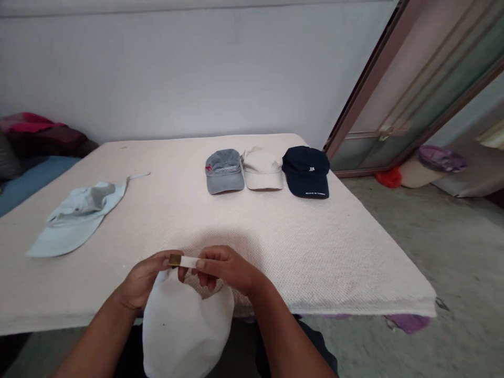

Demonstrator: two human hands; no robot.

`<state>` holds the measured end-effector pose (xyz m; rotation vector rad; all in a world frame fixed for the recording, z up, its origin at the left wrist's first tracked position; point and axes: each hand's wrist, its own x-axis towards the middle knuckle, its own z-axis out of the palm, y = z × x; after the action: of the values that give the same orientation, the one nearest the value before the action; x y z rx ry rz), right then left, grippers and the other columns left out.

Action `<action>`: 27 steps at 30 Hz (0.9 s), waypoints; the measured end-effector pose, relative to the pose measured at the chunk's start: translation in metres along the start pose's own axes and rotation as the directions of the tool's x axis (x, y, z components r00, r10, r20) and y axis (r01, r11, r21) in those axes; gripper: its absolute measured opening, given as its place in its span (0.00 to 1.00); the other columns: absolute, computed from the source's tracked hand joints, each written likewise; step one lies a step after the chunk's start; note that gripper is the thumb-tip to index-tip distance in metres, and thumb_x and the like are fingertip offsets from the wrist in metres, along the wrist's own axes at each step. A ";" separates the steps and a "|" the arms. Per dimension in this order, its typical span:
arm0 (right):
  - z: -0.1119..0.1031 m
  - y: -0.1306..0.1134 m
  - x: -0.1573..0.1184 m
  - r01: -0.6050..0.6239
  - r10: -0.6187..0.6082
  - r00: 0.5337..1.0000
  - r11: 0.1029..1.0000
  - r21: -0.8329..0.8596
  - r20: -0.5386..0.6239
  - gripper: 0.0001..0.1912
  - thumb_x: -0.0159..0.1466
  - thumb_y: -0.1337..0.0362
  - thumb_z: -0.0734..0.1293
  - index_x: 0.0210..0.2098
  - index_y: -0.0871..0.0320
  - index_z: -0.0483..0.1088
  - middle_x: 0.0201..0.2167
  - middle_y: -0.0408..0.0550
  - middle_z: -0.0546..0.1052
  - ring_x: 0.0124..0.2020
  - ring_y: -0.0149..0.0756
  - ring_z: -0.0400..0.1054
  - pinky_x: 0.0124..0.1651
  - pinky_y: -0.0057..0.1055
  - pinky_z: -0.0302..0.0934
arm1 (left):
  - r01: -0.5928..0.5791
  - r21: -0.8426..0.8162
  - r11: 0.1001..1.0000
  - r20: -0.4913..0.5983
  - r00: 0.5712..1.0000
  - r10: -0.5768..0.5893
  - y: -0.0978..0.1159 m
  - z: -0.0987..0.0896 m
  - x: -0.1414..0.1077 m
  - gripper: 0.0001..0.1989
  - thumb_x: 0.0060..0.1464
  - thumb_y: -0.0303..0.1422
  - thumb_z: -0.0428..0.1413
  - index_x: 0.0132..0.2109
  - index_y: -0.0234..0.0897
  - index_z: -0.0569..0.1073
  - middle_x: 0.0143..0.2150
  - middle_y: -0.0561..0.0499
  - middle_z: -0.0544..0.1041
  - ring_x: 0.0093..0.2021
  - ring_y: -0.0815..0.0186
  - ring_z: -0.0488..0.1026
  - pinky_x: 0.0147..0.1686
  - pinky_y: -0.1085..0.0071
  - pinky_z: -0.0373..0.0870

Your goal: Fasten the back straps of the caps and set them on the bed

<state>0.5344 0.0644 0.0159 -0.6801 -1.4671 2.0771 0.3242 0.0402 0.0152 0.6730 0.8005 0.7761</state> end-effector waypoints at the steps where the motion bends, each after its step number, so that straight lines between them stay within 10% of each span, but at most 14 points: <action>1: -0.001 0.000 -0.001 -0.009 0.009 1.000 1.000 0.011 -0.002 0.11 0.62 0.60 0.63 0.30 0.62 0.69 0.21 0.42 0.67 0.22 0.25 0.59 0.27 0.25 0.53 | -0.002 -0.009 1.000 -0.006 1.000 0.002 0.001 0.001 0.000 0.07 0.47 0.32 0.56 0.29 0.31 0.74 0.25 0.46 0.73 0.24 0.66 0.69 0.24 0.72 0.62; 10: 0.003 0.006 -0.001 -0.056 0.059 0.998 0.992 0.117 -0.024 0.09 0.59 0.62 0.66 0.28 0.61 0.67 0.15 0.36 0.60 0.15 0.21 0.50 0.18 0.22 0.43 | 0.103 0.089 0.991 -0.170 0.982 -0.087 -0.003 0.008 -0.001 0.09 0.40 0.25 0.62 0.33 0.32 0.75 0.24 0.51 0.73 0.22 0.71 0.67 0.23 0.76 0.61; 18: 0.007 0.003 0.006 -0.071 0.107 0.988 0.951 0.301 -0.106 0.05 0.58 0.64 0.66 0.32 0.59 0.65 0.18 0.35 0.60 0.15 0.19 0.47 0.16 0.20 0.38 | 0.045 0.012 0.999 -0.022 0.999 -0.045 -0.006 0.008 0.003 0.06 0.46 0.27 0.61 0.33 0.35 0.72 0.25 0.52 0.73 0.21 0.72 0.67 0.21 0.77 0.60; 27: 0.009 0.010 0.009 0.034 -0.014 0.993 0.984 0.173 -0.114 0.08 0.59 0.62 0.65 0.38 0.58 0.69 0.24 0.39 0.63 0.18 0.20 0.52 0.17 0.20 0.42 | 0.134 0.132 0.982 -0.224 0.969 -0.102 -0.013 0.001 0.003 0.19 0.40 0.26 0.65 0.43 0.37 0.75 0.32 0.48 0.79 0.27 0.66 0.74 0.28 0.72 0.66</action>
<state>0.5207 0.0608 0.0087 -0.6935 -1.2091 2.0838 0.3313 0.0353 0.0049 0.6719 1.0955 0.6938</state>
